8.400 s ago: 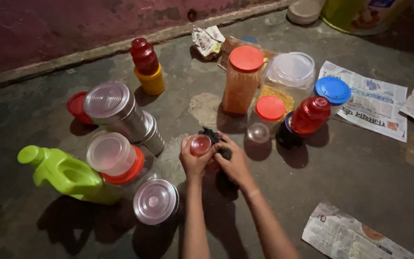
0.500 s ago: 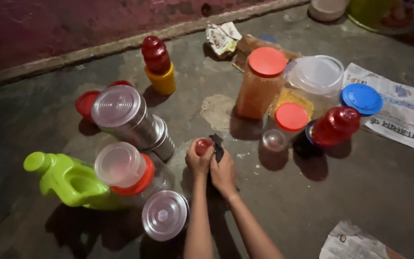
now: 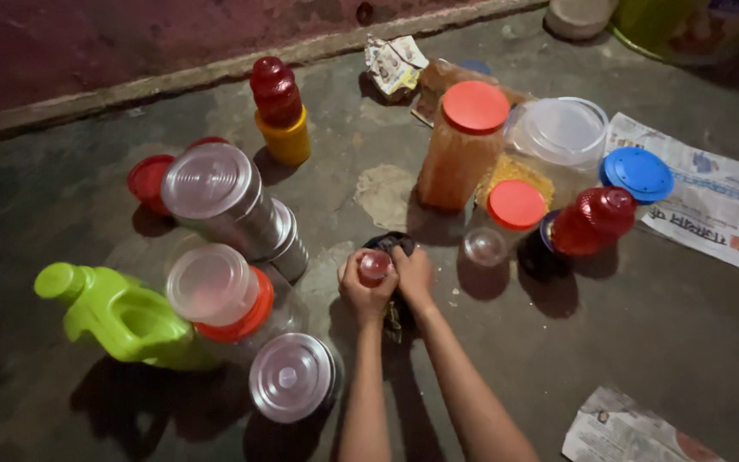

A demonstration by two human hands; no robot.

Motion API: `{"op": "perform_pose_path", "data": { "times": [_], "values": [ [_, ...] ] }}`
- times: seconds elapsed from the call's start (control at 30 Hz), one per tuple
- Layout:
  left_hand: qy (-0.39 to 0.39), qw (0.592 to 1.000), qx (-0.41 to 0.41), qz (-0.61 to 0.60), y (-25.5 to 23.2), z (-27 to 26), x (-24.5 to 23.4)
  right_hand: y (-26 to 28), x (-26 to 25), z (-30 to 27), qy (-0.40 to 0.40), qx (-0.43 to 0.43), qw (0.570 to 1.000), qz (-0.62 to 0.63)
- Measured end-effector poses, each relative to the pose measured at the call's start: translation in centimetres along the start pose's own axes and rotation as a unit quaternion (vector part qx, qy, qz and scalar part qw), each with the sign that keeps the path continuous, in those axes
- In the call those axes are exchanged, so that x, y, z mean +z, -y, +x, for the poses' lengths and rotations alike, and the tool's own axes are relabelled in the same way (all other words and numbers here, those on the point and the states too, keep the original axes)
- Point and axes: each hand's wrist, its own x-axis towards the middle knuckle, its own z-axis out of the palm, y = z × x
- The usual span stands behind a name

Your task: The person scrubs the exterior of a red plastic bottle and a red plastic lid with a dark cloth. They handle the items on a concrete floor surrounded by other containers and newspapers.

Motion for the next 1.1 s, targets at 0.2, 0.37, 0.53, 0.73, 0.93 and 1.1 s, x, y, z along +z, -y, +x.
{"op": "perform_pose_path", "data": {
  "times": [0.2,0.37,0.53,0.73,0.93,1.1],
  "values": [
    [-0.003,0.999,0.036,0.039,-2.8,-2.0,-1.5,-5.4,-0.3,-4.8,-0.152,-0.055,0.987,0.026],
    [-0.082,0.992,0.017,0.090,-1.7,-2.1,-0.1,-7.9,-3.0,-6.0,-0.076,0.052,0.973,0.209],
    [-0.053,0.904,-0.241,-0.349,-2.7,-2.4,0.2,-5.8,-7.8,-7.5,-0.187,0.129,0.883,0.410],
    [0.042,0.844,-0.249,-0.473,-7.8,-0.5,-0.5,0.9,-9.7,-9.3,-0.178,-0.288,0.931,0.140],
    [0.180,0.736,-0.268,-0.595,-11.1,0.1,-2.2,7.5,-14.8,-8.2,-0.012,-0.168,0.898,0.405],
    [0.248,0.712,-0.300,-0.584,-11.9,0.5,-2.7,6.1,-16.2,-6.1,0.097,-0.101,0.871,0.470]
  ]
}}
